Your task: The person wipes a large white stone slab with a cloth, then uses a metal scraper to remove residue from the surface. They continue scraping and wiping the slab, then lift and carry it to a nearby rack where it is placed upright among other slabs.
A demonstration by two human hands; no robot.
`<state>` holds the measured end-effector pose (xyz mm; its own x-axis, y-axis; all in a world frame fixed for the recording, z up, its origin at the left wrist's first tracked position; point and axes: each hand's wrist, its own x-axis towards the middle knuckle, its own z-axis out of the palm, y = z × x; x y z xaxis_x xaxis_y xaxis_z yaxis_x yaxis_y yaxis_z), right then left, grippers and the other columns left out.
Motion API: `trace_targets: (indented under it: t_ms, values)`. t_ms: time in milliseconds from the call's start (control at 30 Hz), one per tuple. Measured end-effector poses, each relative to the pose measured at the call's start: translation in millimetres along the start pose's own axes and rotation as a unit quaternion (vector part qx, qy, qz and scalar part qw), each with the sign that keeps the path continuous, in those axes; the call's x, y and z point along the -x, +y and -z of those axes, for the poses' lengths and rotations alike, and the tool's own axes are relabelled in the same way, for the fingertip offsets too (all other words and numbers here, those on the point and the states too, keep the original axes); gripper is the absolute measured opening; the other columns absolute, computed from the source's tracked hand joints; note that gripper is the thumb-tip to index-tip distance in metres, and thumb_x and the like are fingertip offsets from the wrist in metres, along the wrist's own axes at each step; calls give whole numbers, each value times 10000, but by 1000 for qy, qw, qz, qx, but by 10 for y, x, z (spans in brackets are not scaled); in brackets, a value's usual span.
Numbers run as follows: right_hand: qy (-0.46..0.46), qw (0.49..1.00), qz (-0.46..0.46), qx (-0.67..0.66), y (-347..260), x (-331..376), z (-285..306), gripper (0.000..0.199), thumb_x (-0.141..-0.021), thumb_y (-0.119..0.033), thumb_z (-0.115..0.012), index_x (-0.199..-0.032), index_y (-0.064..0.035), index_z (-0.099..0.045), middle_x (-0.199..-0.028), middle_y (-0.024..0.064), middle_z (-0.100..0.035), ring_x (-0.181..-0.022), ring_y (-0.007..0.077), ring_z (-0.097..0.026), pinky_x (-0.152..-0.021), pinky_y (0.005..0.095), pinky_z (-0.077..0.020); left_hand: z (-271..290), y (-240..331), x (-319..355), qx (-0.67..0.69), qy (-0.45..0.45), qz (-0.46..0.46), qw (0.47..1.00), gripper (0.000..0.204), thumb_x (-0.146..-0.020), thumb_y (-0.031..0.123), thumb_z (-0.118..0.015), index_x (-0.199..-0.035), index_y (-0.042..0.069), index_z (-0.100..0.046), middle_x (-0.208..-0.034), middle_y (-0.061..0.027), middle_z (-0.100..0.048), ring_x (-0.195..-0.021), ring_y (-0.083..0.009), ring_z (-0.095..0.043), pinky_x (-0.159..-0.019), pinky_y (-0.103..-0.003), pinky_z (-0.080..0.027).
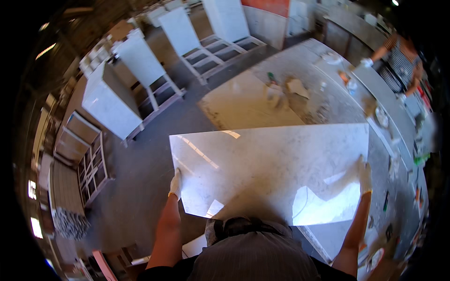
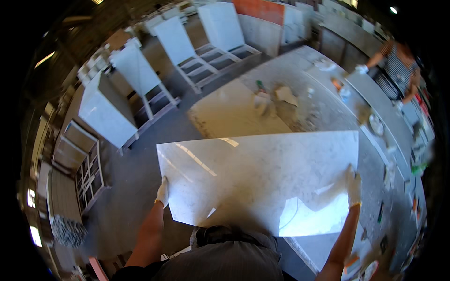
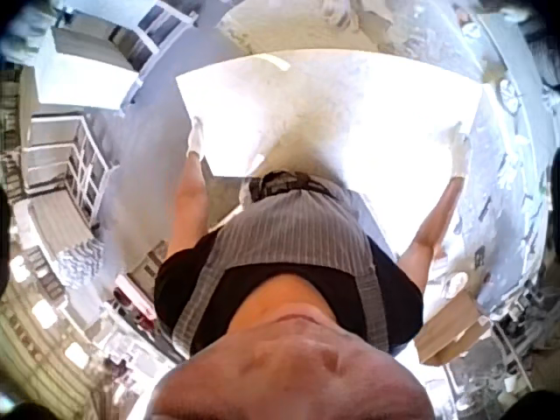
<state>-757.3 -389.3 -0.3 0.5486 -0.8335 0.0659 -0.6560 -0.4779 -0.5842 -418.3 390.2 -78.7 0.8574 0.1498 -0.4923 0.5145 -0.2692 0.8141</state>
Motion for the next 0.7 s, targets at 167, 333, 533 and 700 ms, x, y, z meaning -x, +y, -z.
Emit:
trace_targets:
  t_ms: [167,333,533,700]
  values:
    - [-11,999,-35,-25,-1141,180,-188,797,-963,-582,-502,-1245,162,-548,-1181,374,-608,-1089,481,-624,-891,483,-514,735,-387,-303,30,47,28,998,914,-941,703,-396,-1370,-96,-507,-1355,-204,-575,-1238,-262,-549,-1063,-360,-393]
    - [-8,1000,13,-16,-2156,567,-558,792,-965,-579,-507,-1227,168,-542,-1167,379,-605,-1075,478,-626,-881,480,-515,1403,-621,-558,81,74,43,993,912,-949,706,-390,-1378,-90,-503,-1362,-179,-575,-1247,-243,-541,-1074,-354,-385]
    - [-1,990,78,-114,-3177,918,-1200,690,-975,-525,-542,-1165,138,-570,-1036,313,-635,-896,370,-637,-788,437,-512,2432,-676,-788,115,124,70,983,865,-960,702,-378,-1287,-71,-585,-1226,-144,-650,-1131,-224,-607,-1021,-354,-437]
    - [-62,988,70,-120,-4197,1164,-1558,584,-991,-483,-542,-987,99,-586,-782,165,-590,-692,247,-545,-644,413,-469,3124,-675,-766,187,164,111,962,905,-947,732,-360,-1310,-70,-567,-1227,-130,-650,-1092,-209,-624,-1005,-343,-462]
